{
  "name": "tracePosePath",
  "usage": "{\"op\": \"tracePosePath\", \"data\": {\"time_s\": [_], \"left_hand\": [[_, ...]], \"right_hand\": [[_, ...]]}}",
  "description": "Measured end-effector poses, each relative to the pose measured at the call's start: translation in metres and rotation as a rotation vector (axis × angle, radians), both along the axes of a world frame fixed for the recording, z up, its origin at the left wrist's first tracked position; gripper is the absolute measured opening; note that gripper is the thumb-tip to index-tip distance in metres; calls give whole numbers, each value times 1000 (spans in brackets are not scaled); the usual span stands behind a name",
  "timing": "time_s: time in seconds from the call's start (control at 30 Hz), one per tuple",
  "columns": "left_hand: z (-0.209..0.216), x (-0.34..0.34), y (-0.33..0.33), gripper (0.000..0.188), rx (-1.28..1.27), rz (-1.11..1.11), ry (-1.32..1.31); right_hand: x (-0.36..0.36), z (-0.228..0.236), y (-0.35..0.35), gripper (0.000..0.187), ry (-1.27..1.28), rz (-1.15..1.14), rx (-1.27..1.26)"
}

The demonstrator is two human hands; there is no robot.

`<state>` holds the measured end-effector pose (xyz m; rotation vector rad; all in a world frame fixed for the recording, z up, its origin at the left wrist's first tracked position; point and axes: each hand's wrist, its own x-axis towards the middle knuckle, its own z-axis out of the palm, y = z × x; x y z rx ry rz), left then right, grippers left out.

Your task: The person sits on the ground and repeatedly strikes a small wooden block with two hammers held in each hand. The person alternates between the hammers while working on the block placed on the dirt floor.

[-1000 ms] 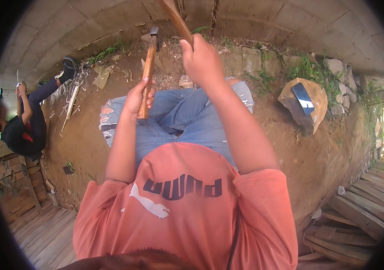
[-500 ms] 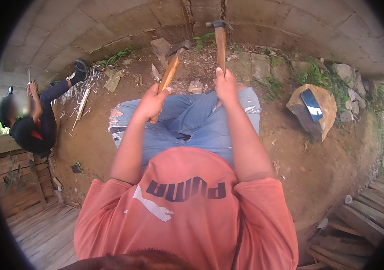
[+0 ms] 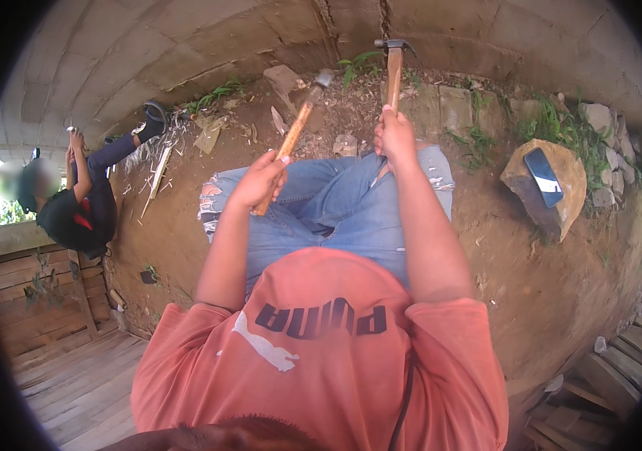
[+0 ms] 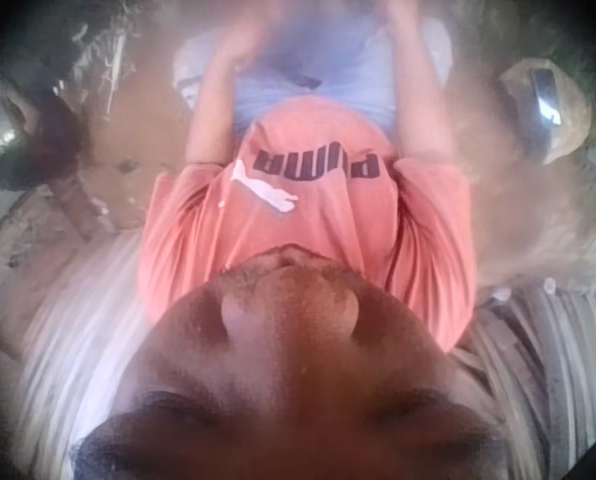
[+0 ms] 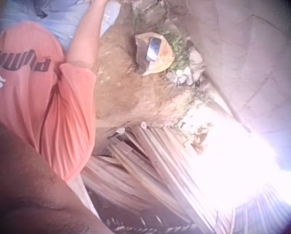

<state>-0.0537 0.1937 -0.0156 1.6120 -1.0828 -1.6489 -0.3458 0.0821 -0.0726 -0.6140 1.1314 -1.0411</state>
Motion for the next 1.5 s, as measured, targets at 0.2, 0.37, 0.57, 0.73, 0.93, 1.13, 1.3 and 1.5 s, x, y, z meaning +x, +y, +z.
{"op": "tracePosePath", "data": {"time_s": [0.2, 0.37, 0.57, 0.73, 0.93, 1.13, 1.3, 1.5], "left_hand": [[25, 18, -13, 45, -2, 142, 616], [20, 42, -28, 46, 14, 181, 680], [14, 55, -25, 44, 32, 91, 682], [26, 56, -19, 42, 44, 81, 572], [29, 71, -11, 42, 98, 98, 478], [35, 73, -3, 42, 90, 84, 394], [22, 76, -1, 43, 110, 140, 512], [15, 79, 4, 41, 77, 133, 575]], "right_hand": [[0, -2, 2, 29, 24, 33, 15], [0, 0, 2, 29, 12, 17, 29], [1, 1, 3, 30, 18, 11, 46], [1, -3, 1, 31, 58, 30, 52], [7, -13, -1, 36, 357, 205, 22], [15, -17, 4, 50, 788, 522, -265], [26, -7, 14, 53, 955, 586, -421], [25, -4, 14, 52, 1003, 509, -356]]}}
